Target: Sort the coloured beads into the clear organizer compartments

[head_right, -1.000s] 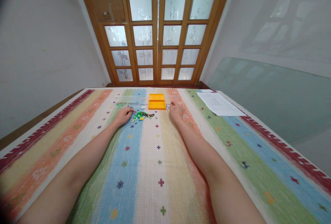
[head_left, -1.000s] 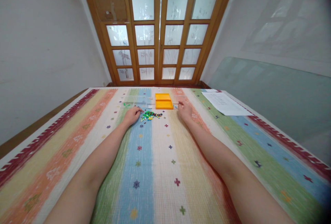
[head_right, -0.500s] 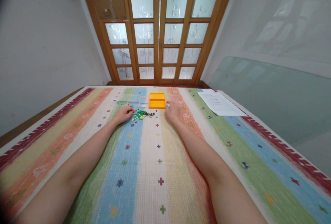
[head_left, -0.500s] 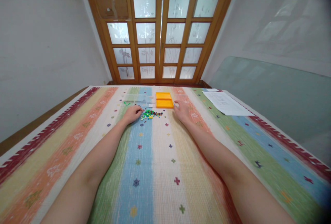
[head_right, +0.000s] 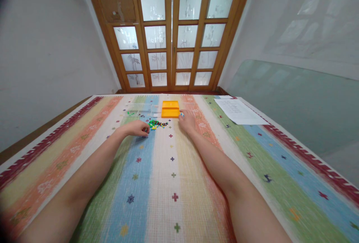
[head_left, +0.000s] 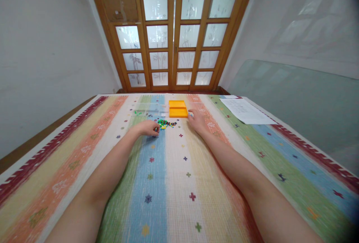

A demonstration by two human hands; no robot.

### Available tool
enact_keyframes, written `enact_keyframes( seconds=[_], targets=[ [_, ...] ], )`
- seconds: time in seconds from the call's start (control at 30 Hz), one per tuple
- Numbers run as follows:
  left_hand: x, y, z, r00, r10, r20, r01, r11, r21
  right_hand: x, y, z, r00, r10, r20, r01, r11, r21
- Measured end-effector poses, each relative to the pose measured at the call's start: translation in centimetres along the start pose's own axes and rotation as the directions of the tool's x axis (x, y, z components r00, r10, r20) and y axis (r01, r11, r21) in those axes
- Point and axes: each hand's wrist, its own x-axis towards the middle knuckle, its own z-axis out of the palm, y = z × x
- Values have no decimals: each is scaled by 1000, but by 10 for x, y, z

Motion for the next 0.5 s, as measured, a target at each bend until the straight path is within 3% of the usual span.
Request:
enact_keyframes(
  seconds=[0.23, 0.5],
  targets=[
    [3, 15, 12, 998, -40, -46, 48, 980, 195, -1, -2, -2, 1000, -18, 4, 18, 1000, 2],
    [4, 15, 18, 990, -81, -117, 112, 952, 285, -2, -8, -8, 998, -44, 41, 44, 999, 0]
  ],
)
